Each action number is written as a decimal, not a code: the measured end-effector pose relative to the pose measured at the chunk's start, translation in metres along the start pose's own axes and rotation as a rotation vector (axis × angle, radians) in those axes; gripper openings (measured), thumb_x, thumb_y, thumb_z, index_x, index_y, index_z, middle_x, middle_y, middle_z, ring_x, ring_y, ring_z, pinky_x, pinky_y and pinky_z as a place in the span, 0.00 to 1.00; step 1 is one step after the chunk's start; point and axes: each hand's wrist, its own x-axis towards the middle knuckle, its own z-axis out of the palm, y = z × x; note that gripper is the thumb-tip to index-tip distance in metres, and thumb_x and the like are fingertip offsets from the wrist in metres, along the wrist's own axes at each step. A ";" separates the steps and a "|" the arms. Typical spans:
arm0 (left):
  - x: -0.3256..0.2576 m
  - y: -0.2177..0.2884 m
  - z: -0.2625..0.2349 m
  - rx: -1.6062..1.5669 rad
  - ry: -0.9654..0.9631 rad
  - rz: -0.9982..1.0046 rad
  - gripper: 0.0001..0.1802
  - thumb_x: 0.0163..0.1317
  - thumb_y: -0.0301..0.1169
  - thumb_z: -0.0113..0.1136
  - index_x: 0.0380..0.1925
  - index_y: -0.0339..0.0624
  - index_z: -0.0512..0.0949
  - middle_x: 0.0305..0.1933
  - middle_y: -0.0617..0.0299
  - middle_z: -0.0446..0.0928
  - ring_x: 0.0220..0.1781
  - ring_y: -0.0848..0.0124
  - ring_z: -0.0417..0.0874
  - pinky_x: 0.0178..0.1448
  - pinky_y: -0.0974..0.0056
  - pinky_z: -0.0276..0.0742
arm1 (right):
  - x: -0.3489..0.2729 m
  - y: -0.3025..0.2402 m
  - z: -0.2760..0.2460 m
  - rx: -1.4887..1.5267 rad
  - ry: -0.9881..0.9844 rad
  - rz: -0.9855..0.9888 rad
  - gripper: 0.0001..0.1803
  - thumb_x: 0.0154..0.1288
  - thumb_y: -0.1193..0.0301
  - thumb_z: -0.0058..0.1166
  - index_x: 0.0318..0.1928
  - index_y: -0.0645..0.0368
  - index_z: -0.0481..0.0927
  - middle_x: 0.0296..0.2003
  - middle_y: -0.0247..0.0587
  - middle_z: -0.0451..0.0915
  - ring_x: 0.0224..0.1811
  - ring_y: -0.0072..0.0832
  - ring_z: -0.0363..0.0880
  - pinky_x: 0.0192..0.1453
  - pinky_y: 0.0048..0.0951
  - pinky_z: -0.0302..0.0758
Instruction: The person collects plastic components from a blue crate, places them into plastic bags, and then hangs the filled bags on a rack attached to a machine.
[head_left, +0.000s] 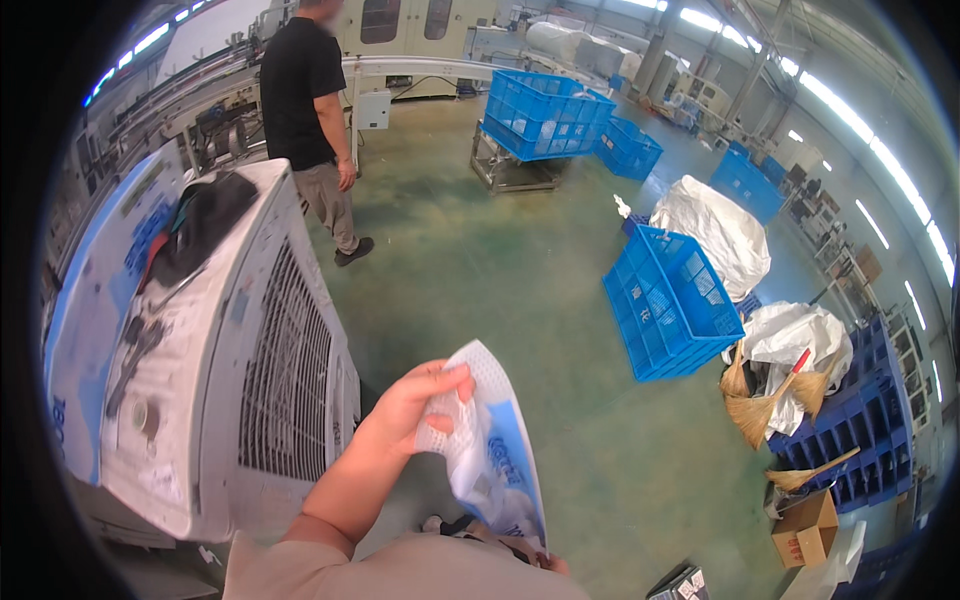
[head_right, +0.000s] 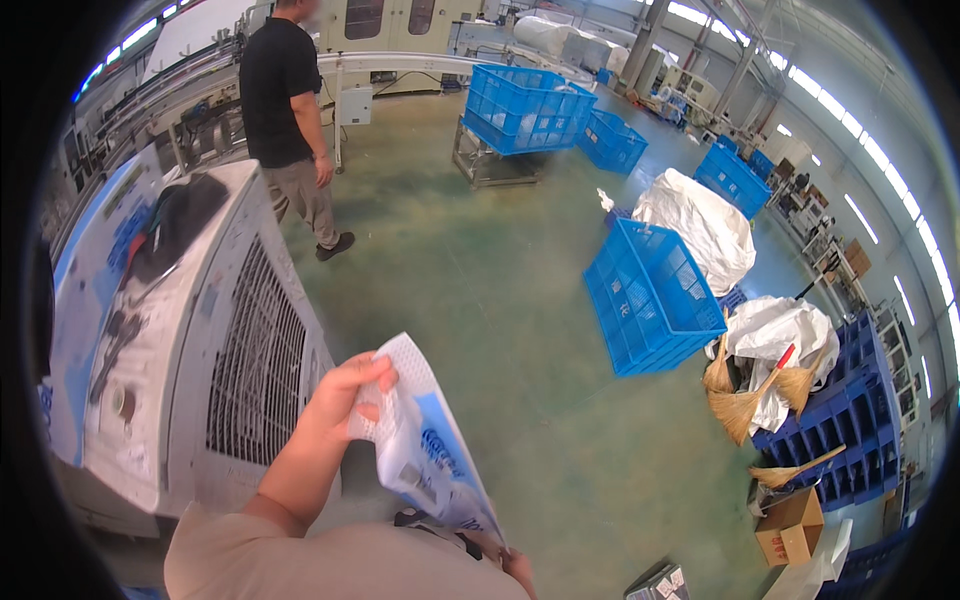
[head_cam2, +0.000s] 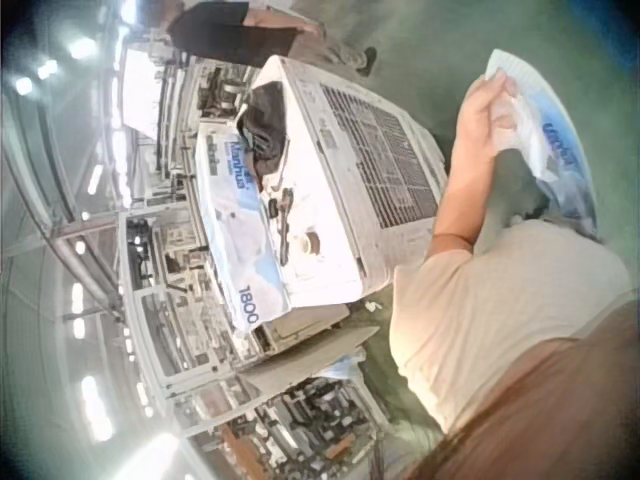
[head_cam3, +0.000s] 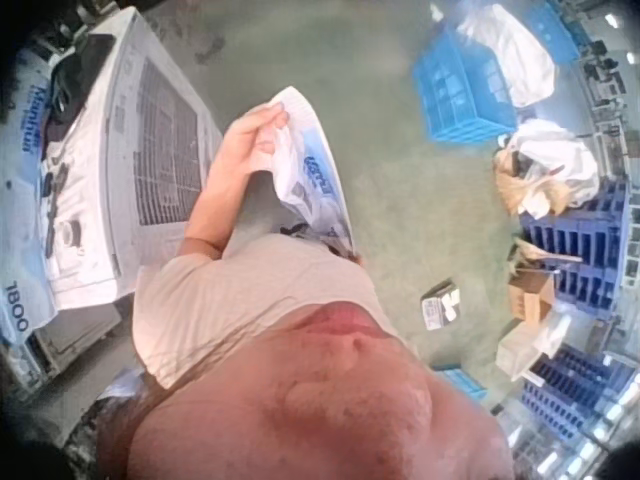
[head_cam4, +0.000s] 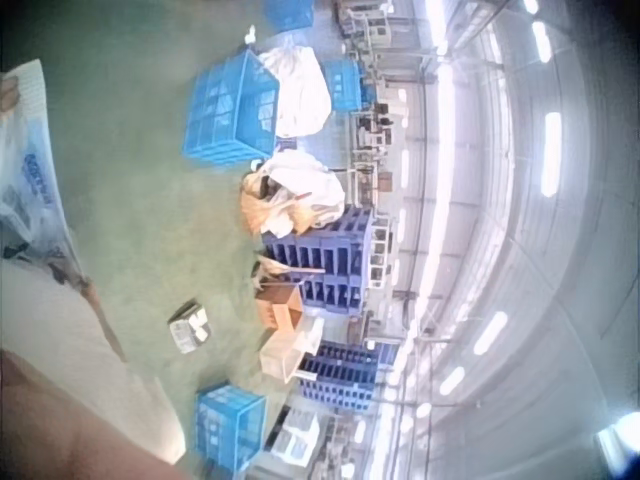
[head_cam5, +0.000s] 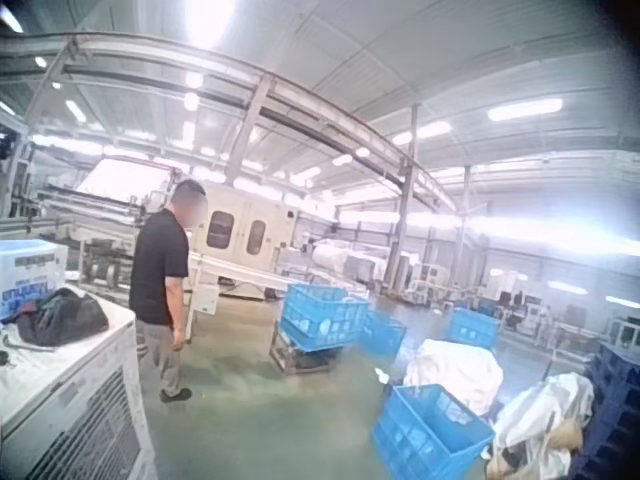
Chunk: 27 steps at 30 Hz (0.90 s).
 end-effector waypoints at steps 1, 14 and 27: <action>0.024 0.006 -0.006 0.008 0.027 0.025 0.12 0.62 0.32 0.48 0.22 0.36 0.72 0.20 0.64 0.68 0.12 0.82 0.58 0.13 0.78 0.51 | 0.018 0.002 -0.007 0.050 -0.026 0.055 0.26 0.60 0.45 0.38 0.39 0.51 0.78 0.34 0.54 0.78 0.38 0.50 0.76 0.44 0.46 0.72; 0.298 0.140 -0.107 0.295 0.928 0.974 0.10 0.62 0.37 0.50 0.36 0.44 0.75 0.30 0.69 0.70 0.22 0.81 0.65 0.19 0.77 0.58 | 0.421 -0.045 -0.262 0.408 0.148 0.049 0.20 0.63 0.61 0.41 0.41 0.67 0.75 0.24 0.44 0.81 0.19 0.23 0.76 0.25 0.25 0.73; 0.520 0.163 -0.265 -0.266 1.080 0.719 0.06 0.60 0.33 0.54 0.27 0.45 0.71 0.25 0.71 0.71 0.24 0.80 0.68 0.23 0.75 0.69 | 0.683 -0.253 -0.420 0.409 -0.060 -0.231 0.16 0.61 0.62 0.47 0.38 0.62 0.78 0.27 0.40 0.80 0.29 0.24 0.77 0.30 0.29 0.73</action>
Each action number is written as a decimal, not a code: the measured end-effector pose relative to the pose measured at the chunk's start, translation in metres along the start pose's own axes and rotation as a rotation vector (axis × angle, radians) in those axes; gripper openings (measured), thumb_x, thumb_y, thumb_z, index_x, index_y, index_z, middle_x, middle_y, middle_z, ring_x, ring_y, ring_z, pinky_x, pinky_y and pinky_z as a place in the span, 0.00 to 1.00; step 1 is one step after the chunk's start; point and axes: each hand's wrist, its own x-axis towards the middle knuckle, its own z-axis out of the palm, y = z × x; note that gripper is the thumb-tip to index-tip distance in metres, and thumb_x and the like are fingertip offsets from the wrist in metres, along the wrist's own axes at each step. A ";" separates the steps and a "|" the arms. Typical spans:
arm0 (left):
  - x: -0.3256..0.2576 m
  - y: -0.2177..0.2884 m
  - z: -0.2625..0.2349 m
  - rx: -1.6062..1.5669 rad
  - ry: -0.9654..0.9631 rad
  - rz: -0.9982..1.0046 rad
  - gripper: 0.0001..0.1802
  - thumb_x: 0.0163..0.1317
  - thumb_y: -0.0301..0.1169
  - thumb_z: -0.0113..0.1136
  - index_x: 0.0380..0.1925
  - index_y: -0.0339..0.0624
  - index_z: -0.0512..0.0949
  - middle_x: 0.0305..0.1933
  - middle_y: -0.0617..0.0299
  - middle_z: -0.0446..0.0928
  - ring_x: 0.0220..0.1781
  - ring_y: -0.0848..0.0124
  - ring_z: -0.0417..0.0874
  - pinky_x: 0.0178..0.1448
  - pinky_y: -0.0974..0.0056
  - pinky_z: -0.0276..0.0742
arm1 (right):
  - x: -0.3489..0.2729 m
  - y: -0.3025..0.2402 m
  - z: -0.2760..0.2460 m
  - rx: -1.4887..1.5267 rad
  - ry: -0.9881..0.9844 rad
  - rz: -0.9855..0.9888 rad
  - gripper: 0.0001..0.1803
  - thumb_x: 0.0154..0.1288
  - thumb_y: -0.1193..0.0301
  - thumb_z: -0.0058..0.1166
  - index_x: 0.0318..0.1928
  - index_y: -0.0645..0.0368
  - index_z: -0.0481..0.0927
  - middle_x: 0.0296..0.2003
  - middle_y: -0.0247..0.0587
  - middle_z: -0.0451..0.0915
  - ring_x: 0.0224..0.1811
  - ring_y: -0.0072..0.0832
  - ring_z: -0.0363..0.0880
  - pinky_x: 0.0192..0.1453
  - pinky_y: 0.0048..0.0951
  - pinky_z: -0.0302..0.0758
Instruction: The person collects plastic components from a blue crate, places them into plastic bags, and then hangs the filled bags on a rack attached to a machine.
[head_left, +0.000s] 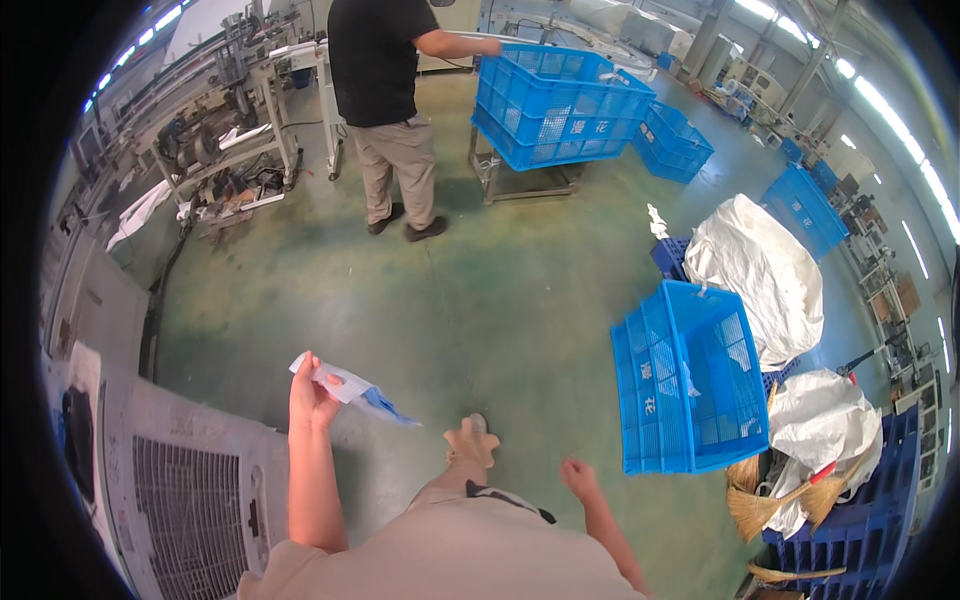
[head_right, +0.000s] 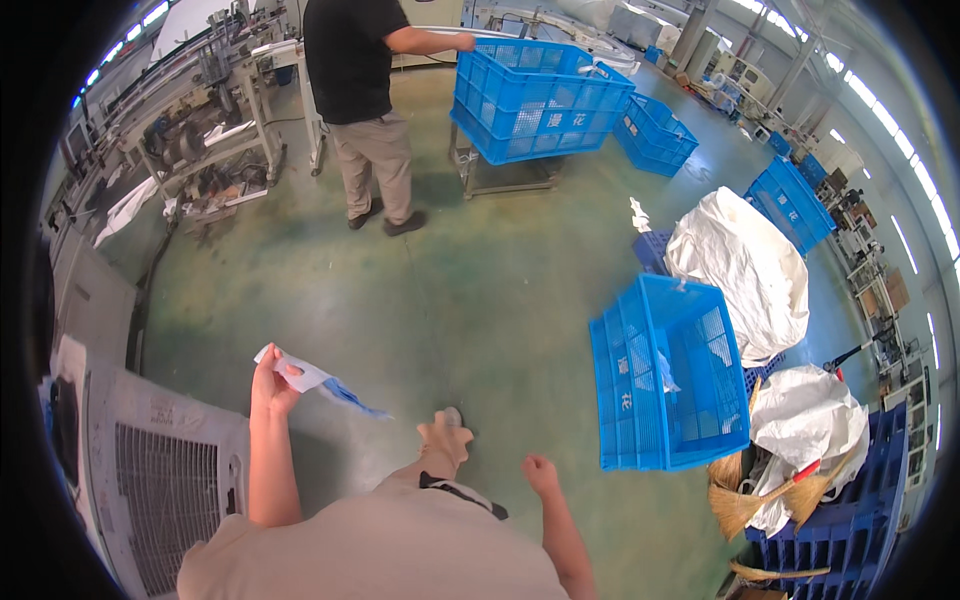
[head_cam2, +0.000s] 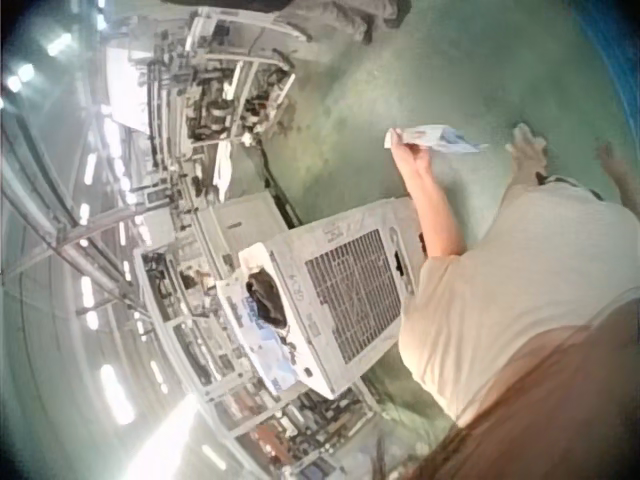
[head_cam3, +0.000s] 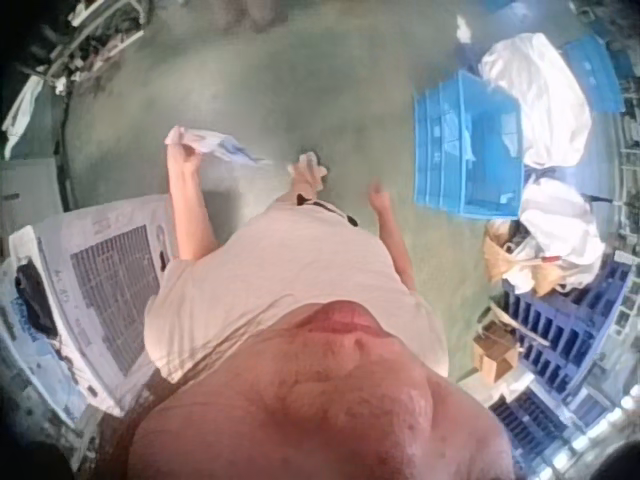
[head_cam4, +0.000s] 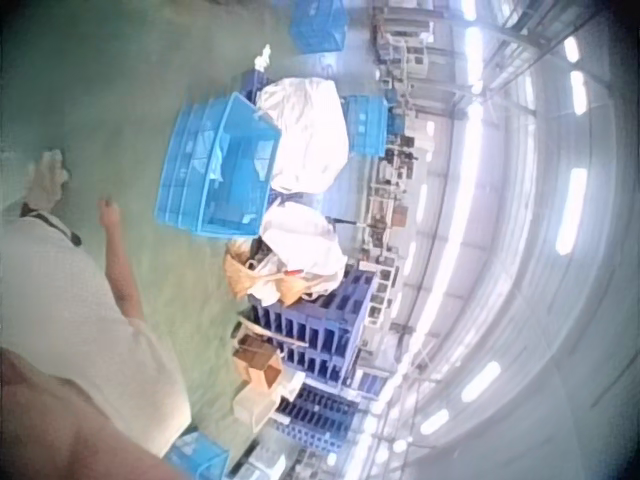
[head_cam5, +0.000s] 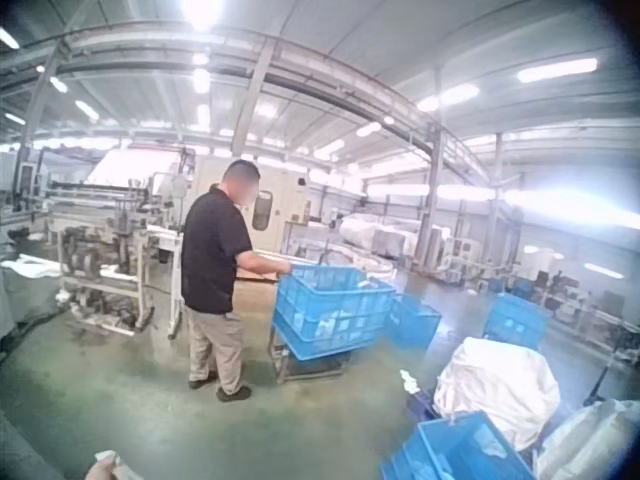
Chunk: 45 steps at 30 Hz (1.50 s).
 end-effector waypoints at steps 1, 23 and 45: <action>0.019 -0.006 0.022 0.002 0.033 0.023 0.06 0.61 0.33 0.53 0.32 0.44 0.73 0.27 0.72 0.72 0.24 0.80 0.68 0.22 0.76 0.67 | 0.017 0.005 -0.003 -0.209 -0.052 0.018 0.16 0.61 0.61 0.48 0.36 0.62 0.78 0.27 0.40 0.79 0.30 0.25 0.77 0.31 0.31 0.73; 0.335 -0.217 0.517 0.075 -0.126 0.020 0.05 0.56 0.31 0.54 0.24 0.44 0.70 0.25 0.68 0.67 0.20 0.78 0.64 0.18 0.74 0.60 | 0.490 0.019 -0.281 -0.122 -0.006 0.239 0.14 0.58 0.61 0.45 0.23 0.55 0.76 0.19 0.38 0.76 0.20 0.28 0.74 0.18 0.34 0.69; 0.617 -0.312 0.761 -0.046 -0.032 0.155 0.03 0.46 0.28 0.47 0.18 0.41 0.68 0.23 0.63 0.63 0.20 0.70 0.62 0.23 0.70 0.60 | 0.906 -0.825 -0.399 0.001 0.397 -0.996 0.15 0.65 0.73 0.45 0.51 0.62 0.71 0.33 0.39 0.79 0.37 0.18 0.74 0.42 0.18 0.68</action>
